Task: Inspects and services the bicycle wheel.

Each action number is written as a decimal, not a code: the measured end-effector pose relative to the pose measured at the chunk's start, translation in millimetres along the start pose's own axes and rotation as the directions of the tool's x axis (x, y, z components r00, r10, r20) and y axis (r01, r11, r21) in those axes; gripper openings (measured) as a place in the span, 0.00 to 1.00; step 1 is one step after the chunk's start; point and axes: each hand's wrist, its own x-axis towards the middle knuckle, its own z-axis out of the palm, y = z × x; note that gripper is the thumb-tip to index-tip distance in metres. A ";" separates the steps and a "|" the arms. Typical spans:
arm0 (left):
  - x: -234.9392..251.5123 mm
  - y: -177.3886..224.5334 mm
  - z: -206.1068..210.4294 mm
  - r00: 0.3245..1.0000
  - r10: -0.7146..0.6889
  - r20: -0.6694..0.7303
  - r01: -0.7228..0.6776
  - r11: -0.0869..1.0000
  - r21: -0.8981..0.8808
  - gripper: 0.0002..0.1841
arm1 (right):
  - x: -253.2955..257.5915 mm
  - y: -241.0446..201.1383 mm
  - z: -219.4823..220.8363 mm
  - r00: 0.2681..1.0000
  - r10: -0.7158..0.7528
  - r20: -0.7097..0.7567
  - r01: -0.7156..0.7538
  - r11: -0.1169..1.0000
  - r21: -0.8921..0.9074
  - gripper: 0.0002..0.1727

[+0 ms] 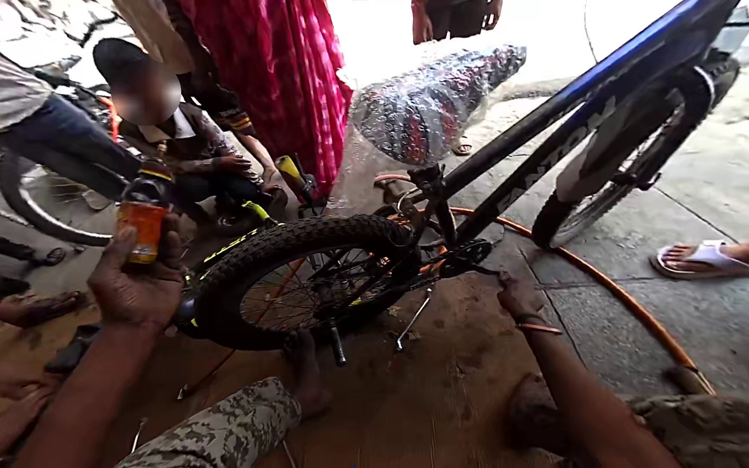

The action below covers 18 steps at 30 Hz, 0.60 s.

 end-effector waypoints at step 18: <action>11.3 -43.0 -5.4 0.996 -0.067 0.064 0.048 0.965 0.258 0.21 | -44.1 -67.3 -142.3 0.983 0.004 -0.184 -0.002 1.000 0.010 0.28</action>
